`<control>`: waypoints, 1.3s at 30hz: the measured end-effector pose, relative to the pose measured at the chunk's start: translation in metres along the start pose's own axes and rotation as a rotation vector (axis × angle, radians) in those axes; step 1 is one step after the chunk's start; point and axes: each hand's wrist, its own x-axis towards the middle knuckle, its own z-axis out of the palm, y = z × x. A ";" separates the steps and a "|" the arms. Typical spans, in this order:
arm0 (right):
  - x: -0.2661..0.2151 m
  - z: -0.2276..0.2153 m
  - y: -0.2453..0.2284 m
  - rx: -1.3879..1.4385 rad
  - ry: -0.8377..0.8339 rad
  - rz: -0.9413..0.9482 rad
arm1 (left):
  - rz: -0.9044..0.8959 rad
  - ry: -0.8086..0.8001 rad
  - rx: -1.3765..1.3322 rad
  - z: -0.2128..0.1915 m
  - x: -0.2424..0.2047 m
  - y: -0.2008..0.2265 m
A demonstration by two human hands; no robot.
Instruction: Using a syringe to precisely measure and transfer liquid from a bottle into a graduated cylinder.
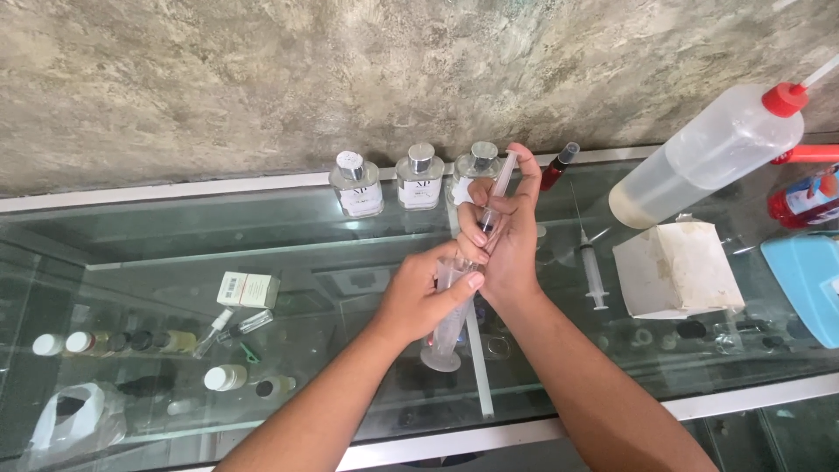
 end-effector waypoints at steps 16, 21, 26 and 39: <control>-0.002 0.004 -0.005 -0.102 0.034 0.009 | 0.015 -0.009 -0.040 0.000 0.004 0.016; -0.002 0.006 -0.005 -0.107 0.048 0.007 | -0.019 -0.002 -0.041 -0.001 -0.004 0.010; -0.003 0.006 -0.005 -0.110 0.030 0.005 | -0.007 -0.002 -0.035 -0.001 -0.002 0.006; 0.000 0.000 -0.003 -0.048 -0.012 -0.002 | -0.006 -0.008 -0.041 0.001 0.002 0.014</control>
